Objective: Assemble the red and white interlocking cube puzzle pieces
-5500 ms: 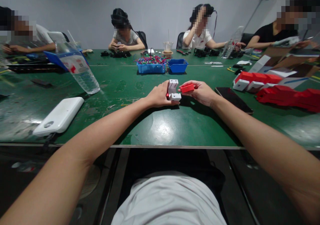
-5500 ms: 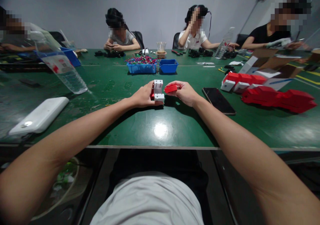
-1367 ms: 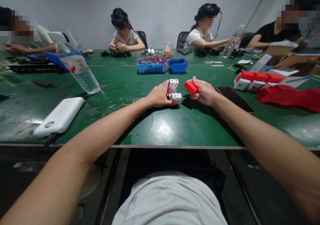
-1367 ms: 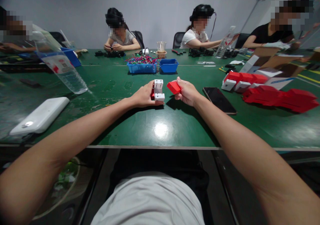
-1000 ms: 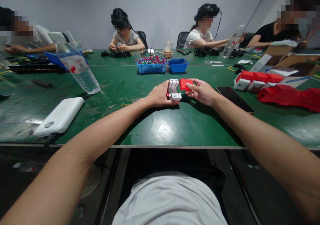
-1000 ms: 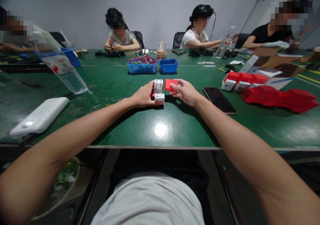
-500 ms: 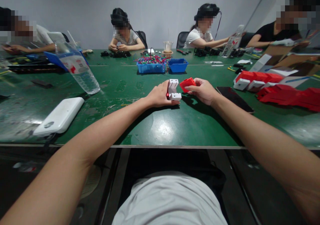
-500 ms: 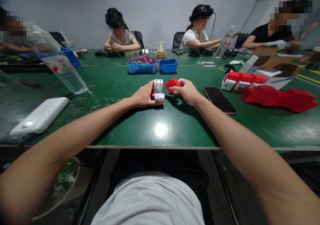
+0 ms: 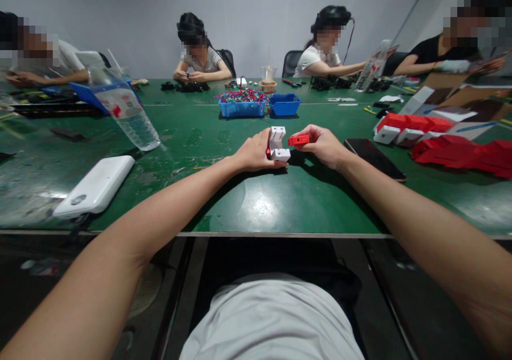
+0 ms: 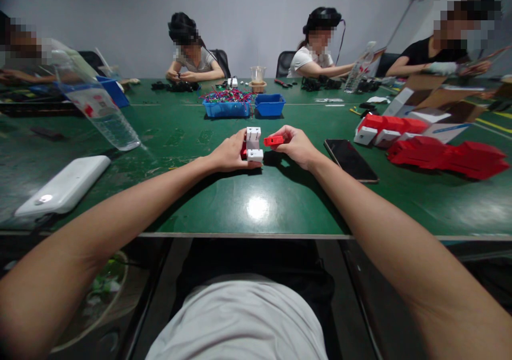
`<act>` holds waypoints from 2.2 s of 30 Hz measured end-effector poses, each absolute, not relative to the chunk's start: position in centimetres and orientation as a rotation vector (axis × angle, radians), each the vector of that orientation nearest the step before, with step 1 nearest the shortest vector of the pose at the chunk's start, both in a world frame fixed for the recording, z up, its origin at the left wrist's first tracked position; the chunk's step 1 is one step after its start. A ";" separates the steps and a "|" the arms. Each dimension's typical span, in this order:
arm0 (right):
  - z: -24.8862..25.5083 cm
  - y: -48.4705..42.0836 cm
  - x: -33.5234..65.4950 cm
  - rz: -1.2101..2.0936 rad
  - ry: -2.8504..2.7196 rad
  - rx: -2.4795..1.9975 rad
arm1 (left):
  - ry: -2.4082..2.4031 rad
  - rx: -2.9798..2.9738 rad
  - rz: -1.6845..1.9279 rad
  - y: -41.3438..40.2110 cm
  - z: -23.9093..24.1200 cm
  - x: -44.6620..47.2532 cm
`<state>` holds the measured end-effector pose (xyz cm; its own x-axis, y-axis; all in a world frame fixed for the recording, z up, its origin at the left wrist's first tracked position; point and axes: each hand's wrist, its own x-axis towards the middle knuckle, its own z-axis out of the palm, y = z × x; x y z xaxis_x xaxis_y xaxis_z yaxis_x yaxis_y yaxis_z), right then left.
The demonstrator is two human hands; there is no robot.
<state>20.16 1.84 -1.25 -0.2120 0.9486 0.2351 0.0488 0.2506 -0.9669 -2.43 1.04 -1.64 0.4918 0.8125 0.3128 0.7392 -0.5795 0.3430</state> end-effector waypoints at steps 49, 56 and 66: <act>-1.8 2.2 19.6 1.144 -1.458 -1.085 | 1.347 2.582 0.684 1.1 -1.8 -2.4; -1.3 1.6 19.8 0.927 -1.699 -1.161 | 1.352 2.575 0.682 1.2 -1.8 -2.4; -1.7 2.3 20.2 1.029 -1.698 -1.019 | 1.346 2.573 0.675 1.1 -1.7 -2.4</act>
<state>20.20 2.29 -1.69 -0.2777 0.9247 0.2605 0.1970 0.3203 -0.9266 -2.39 1.15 -1.66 0.4929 0.8104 0.3166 0.7382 -0.5821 0.3409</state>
